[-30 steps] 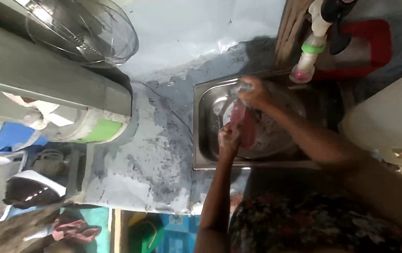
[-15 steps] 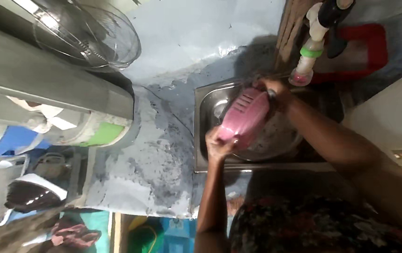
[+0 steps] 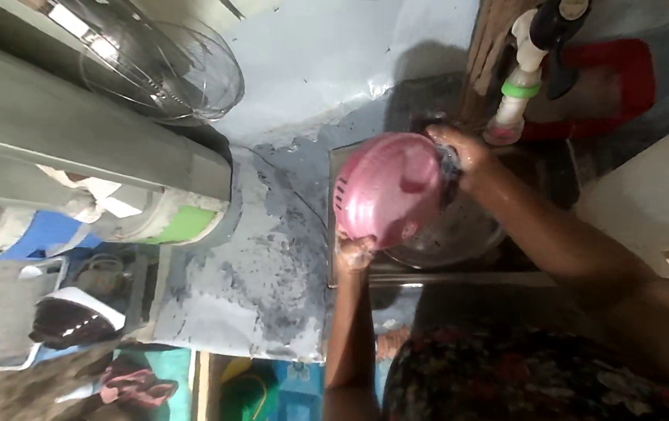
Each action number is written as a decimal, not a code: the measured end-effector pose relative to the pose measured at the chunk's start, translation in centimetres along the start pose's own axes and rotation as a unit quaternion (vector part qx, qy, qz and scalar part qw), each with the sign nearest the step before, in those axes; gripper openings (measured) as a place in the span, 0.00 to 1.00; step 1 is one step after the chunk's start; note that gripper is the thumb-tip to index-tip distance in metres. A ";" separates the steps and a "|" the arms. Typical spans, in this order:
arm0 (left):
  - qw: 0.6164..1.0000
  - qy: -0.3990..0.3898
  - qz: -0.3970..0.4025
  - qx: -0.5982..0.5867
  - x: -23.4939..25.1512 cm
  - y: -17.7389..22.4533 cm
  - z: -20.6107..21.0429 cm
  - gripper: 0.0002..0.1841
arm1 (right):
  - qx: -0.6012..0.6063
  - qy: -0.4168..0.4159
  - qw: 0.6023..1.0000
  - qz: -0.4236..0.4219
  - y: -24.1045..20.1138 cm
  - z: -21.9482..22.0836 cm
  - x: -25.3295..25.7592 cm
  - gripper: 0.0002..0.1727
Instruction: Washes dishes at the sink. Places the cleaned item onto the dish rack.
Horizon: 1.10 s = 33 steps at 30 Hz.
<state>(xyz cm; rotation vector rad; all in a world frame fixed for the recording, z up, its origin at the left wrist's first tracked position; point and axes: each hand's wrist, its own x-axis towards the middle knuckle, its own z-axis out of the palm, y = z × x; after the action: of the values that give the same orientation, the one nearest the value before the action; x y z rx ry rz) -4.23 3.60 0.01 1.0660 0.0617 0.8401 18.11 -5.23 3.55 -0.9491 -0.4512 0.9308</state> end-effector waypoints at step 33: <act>0.957 0.198 -0.212 0.020 1.4 -4.7 4.6 0.12 | -0.488 -0.037 0.759 -0.430 5.0 1.1 1.2 0.14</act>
<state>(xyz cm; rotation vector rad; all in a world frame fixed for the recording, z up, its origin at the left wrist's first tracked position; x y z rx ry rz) 1.43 0.04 -0.90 0.8624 0.6275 0.6489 15.60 -2.45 -0.09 -1.4216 -1.3827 -0.2098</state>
